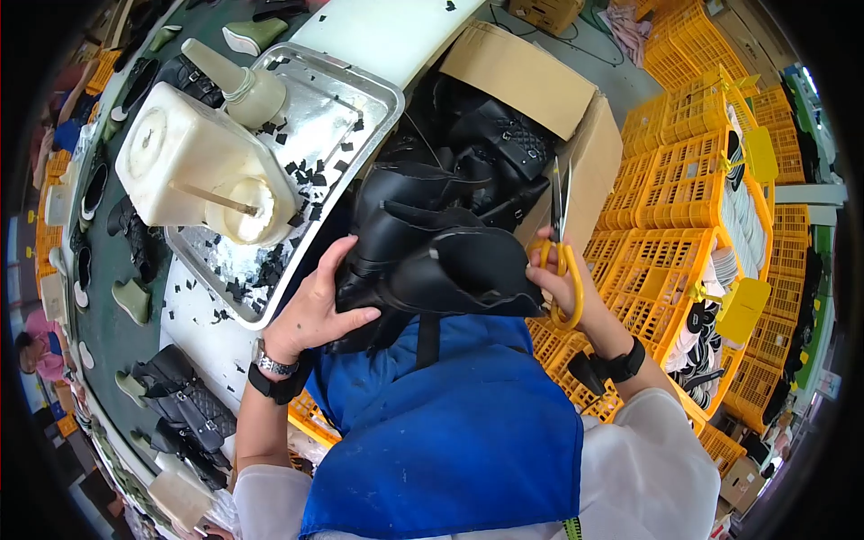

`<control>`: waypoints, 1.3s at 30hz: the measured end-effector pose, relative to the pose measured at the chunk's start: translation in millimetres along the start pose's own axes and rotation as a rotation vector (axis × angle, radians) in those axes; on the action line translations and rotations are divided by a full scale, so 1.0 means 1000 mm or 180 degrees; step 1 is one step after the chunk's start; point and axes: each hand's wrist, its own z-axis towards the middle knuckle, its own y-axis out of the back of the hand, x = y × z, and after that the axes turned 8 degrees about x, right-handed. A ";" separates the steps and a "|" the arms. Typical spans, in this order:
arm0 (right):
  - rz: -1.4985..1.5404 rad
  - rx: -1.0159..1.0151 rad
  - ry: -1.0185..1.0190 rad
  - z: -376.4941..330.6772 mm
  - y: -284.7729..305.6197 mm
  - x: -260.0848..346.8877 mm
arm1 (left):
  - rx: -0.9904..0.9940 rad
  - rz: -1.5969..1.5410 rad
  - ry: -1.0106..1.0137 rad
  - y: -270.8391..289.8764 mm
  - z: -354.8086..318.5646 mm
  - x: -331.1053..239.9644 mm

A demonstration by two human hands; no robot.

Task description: Applying adhesive to shoe components using a brush and trimming excess material with scissors.

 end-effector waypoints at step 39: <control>-0.2798 0.1545 0.0808 0.025 0.022 0.009 | 0.0929 -0.0376 0.0351 0.014 0.017 0.012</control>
